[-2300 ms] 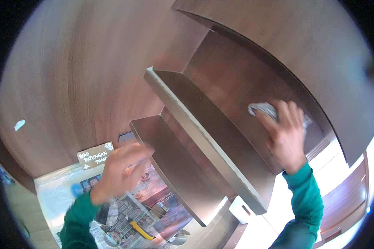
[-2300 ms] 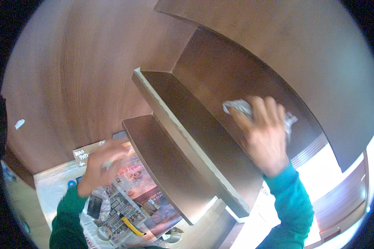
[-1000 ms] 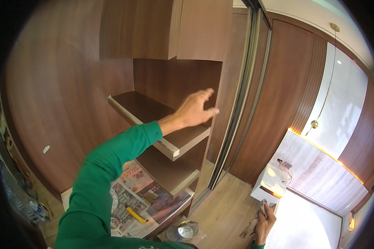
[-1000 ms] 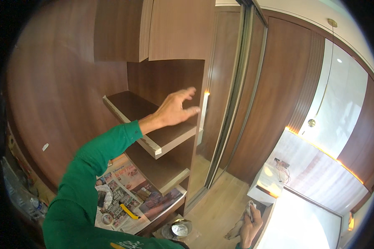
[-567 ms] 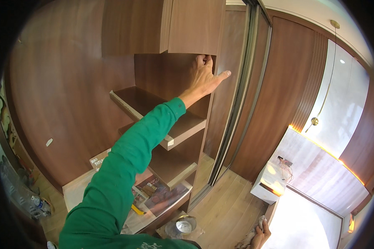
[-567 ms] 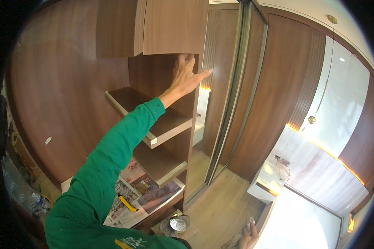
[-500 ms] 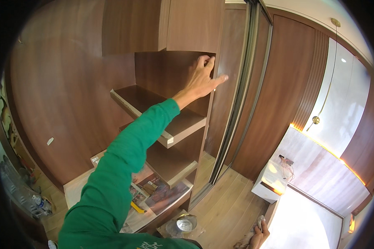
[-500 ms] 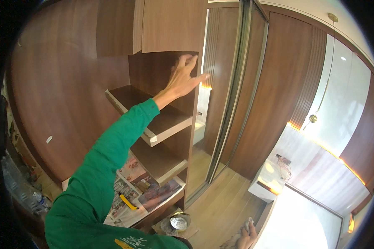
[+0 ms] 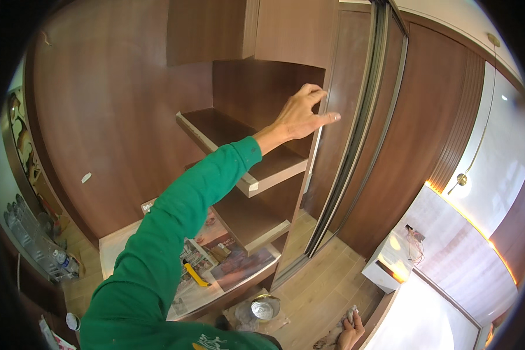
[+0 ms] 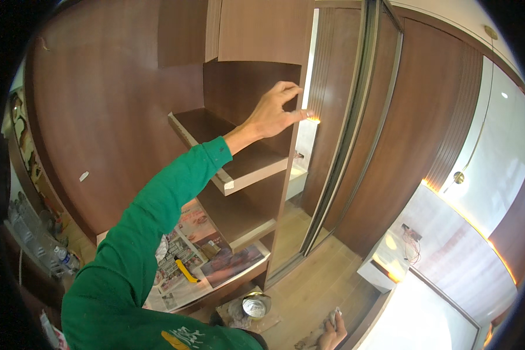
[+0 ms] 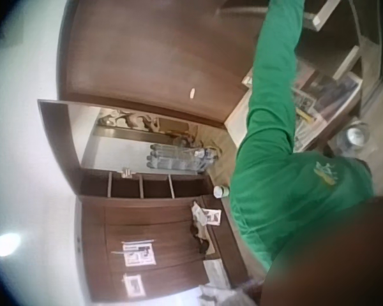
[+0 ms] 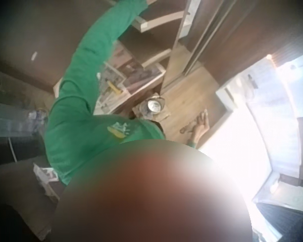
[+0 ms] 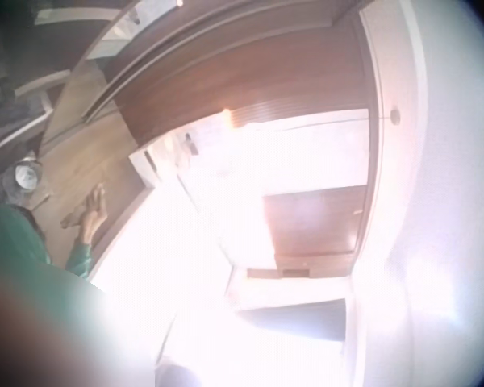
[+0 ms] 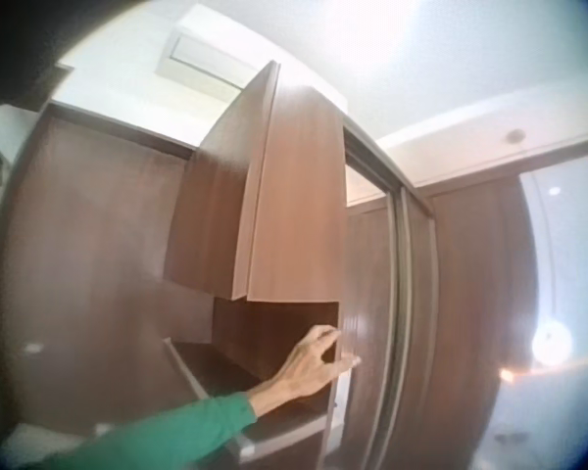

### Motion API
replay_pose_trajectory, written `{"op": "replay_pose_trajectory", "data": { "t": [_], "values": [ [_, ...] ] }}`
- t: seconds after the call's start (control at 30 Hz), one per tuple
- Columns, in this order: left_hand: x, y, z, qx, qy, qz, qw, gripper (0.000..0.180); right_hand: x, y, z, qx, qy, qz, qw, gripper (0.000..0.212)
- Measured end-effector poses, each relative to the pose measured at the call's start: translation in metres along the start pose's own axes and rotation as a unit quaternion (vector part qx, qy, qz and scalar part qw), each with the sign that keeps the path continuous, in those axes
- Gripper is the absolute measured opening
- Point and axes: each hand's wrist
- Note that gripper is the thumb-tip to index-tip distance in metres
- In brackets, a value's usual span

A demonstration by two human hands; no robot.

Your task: The person wipes the interior shelves and door of a wooden cabinet with a cloth, then uses a small brush to apply a substance to the edges of the shelves. The person handles a cloth, a small brush, and a container of the substance.

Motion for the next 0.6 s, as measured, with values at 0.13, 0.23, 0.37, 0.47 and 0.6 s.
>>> {"op": "replay_pose_trajectory", "data": {
  "t": [0.13,0.23,0.37,0.47,0.6],
  "values": [
    [0.005,-0.006,0.028,0.172,0.124,0.125,0.969,0.034,0.003,0.001,-0.005,-0.032,0.001,0.030,0.999,0.051],
    [0.001,-0.017,0.057,0.244,0.198,0.131,0.940,0.033,0.003,0.003,-0.006,-0.016,0.006,0.032,0.999,0.049],
    [0.019,-0.028,0.099,0.233,0.256,0.058,0.937,0.029,0.008,0.015,-0.004,-0.025,0.034,0.000,0.999,0.047],
    [0.042,-0.028,0.132,0.042,0.321,-0.033,0.946,0.024,0.011,0.026,-0.005,-0.026,0.048,-0.017,0.998,0.046],
    [0.027,-0.016,0.177,-0.254,0.329,-0.293,0.861,0.037,0.009,0.030,-0.013,-0.037,0.048,-0.020,0.998,0.045]
  ]
}}
Point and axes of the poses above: each hand's wrist, its own x-axis away from the middle knuckle, its own z-axis out of the back of the hand, y = z × x, and after that the axes turned 2 degrees about -z, right-handed
